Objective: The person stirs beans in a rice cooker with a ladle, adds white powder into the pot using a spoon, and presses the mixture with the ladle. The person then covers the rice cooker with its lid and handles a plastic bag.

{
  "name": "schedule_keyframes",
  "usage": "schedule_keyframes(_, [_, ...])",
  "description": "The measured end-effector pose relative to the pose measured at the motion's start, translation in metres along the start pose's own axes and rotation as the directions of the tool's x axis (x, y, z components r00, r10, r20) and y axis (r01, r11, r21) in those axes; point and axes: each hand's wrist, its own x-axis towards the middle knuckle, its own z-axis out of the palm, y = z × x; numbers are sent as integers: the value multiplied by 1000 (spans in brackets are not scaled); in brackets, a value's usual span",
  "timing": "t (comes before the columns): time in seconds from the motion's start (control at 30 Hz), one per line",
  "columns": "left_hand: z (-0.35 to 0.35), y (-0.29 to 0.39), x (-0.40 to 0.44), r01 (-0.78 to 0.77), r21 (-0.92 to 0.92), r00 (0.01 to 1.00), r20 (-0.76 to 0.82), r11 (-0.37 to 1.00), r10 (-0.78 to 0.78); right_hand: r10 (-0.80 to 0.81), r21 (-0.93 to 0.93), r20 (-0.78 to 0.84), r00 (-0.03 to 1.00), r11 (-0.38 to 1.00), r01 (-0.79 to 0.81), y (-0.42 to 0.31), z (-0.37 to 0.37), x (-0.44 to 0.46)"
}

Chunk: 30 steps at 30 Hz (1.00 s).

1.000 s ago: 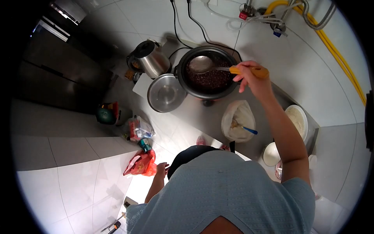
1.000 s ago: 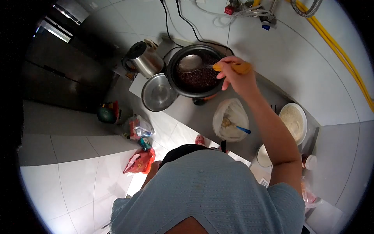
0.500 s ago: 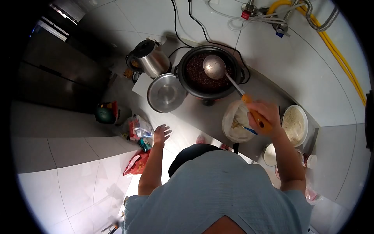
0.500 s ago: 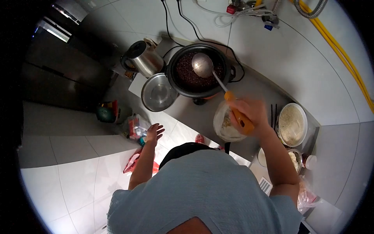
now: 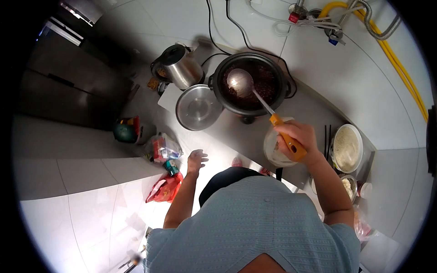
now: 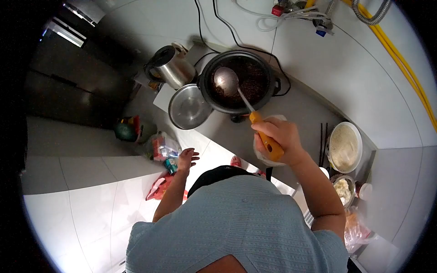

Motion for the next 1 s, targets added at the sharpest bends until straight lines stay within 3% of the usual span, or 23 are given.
schedule_keyframes(0.17, [-2, -2, -5, -85, 81, 996, -18, 993, 87, 32, 73, -84, 996, 997, -26, 6, 1, -3])
schedule_keyframes(0.27, [1, 10, -10, -208, 155, 977, -22, 966, 214, 161, 175, -110, 981, 975, -140, 9, 0, -11])
schedule_keyframes(0.33, [6, 21, -15, -278, 161, 959, -7, 947, 283, 395, 409, -96, 914, 852, -325, 6, -5, -12])
schedule_keyframes(0.47, [14, 30, -21, -370, 185, 927, 16, 910, 374, 492, 508, -108, 864, 774, -377, 0, -25, -5])
schedule_keyframes(0.53, [15, 23, -15, -359, 175, 933, 39, 917, 358, 485, 637, -215, 848, 728, -255, 1, -42, 5])
schedule_keyframes(0.73, [10, 1, -9, -331, 244, 944, 65, 912, 325, 355, 590, -250, 901, 793, -149, -10, -137, 38])
schedule_keyframes(0.77, [9, -3, -8, -319, 256, 948, 66, 913, 313, 238, 585, -244, 940, 810, -53, -12, -154, 41])
schedule_keyframes(0.87, [2, -23, 0, -271, 287, 963, 69, 919, 262, 173, 571, -263, 949, 821, 9, -24, -217, 39])
schedule_keyframes(1.0, [3, -25, -5, -214, 277, 977, 41, 937, 211, -56, 701, 6, 998, 712, 36, -76, -258, 73])
